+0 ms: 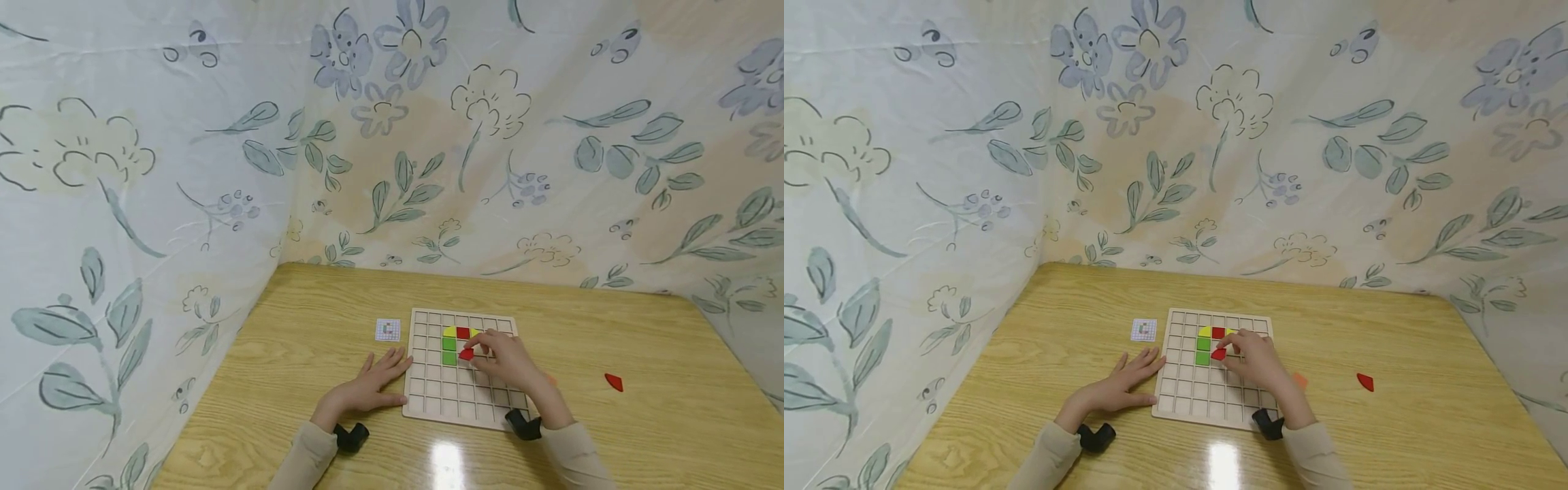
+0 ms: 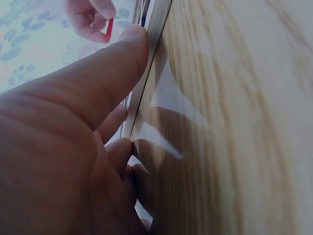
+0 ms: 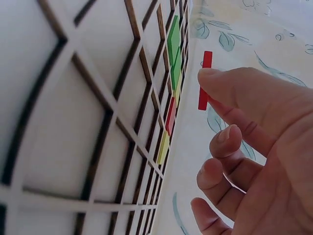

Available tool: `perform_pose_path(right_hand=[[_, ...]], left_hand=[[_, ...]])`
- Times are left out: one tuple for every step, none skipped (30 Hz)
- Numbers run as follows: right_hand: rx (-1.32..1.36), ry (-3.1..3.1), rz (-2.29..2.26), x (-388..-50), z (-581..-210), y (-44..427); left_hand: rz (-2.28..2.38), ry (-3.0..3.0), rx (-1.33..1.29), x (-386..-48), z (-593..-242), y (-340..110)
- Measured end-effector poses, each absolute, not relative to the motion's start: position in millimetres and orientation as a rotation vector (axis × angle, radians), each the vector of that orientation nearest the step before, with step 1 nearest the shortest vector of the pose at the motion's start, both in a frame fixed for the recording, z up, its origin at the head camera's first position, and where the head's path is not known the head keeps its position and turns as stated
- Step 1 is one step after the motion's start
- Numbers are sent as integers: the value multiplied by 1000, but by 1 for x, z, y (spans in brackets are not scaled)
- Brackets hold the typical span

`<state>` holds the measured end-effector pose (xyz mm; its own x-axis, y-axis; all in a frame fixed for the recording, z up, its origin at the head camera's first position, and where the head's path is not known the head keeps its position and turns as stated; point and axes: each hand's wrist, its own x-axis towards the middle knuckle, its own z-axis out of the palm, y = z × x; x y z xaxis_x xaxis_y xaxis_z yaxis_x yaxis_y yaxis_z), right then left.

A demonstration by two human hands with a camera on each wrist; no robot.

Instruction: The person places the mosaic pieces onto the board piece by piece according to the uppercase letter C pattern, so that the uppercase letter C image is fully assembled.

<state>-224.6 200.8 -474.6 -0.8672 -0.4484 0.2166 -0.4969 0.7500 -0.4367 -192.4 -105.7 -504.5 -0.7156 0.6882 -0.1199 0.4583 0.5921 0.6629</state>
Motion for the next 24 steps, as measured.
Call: perform_pose_path(right_hand=[[775, -2841, 759, -225, -475, 200], [779, -2839, 762, -225, -475, 198], [780, -2842, 762, -225, -475, 197], [784, -2845, 762, -225, -475, 196], [789, -2855, 768, -225, -476, 195], [791, -2869, 776, -225, -476, 193], [793, -2882, 784, -225, -476, 192], [790, -2903, 783, -225, -477, 191], [788, -2923, 784, -225, -477, 190], [786, -2940, 787, -225, -478, 189], [788, -2955, 787, -225, -478, 188], [792, -2964, 789, -225, -479, 187], [797, -2969, 788, -225, -479, 186], [802, -2971, 789, -225, -479, 186], [809, -2970, 794, -226, -479, 185], [818, -2966, 799, -226, -480, 184], [828, -2963, 800, -226, -480, 183], [836, -2960, 800, -226, -480, 183], [844, -2955, 798, -226, -481, 183], [852, -2953, 796, -226, -481, 183], [860, -2951, 789, -227, -482, 183], [869, -2950, 784, -227, -482, 183], [877, -2949, 780, -227, -483, 184], [886, -2947, 778, -228, -483, 184]], left_hand=[[872, 2460, 926, -192, -504, -106], [872, 2460, 925, -192, -504, -106], [872, 2460, 923, -192, -504, -106], [870, 2461, 921, -192, -504, -106], [871, 2462, 919, -192, -504, -106], [871, 2463, 919, -192, -504, -106], [873, 2461, 917, -192, -504, -106], [876, 2460, 917, -192, -505, -106], [878, 2459, 919, -192, -505, -106], [878, 2459, 920, -192, -505, -106], [878, 2459, 921, -192, -506, -105], [879, 2459, 921, -192, -506, -105], [877, 2459, 920, -192, -507, -105], [875, 2461, 920, -192, -507, -105], [874, 2463, 920, -192, -507, -105], [871, 2465, 919, -192, -507, -105], [871, 2466, 920, -192, -507, -105], [872, 2467, 920, -192, -507, -105], [870, 2467, 922, -192, -507, -105], [874, 2467, 922, -192, -507, -105], [874, 2467, 925, -192, -506, -105], [874, 2467, 925, -192, -505, -105], [875, 2466, 925, -192, -505, -105], [875, 2465, 924, -192, -504, -105]])
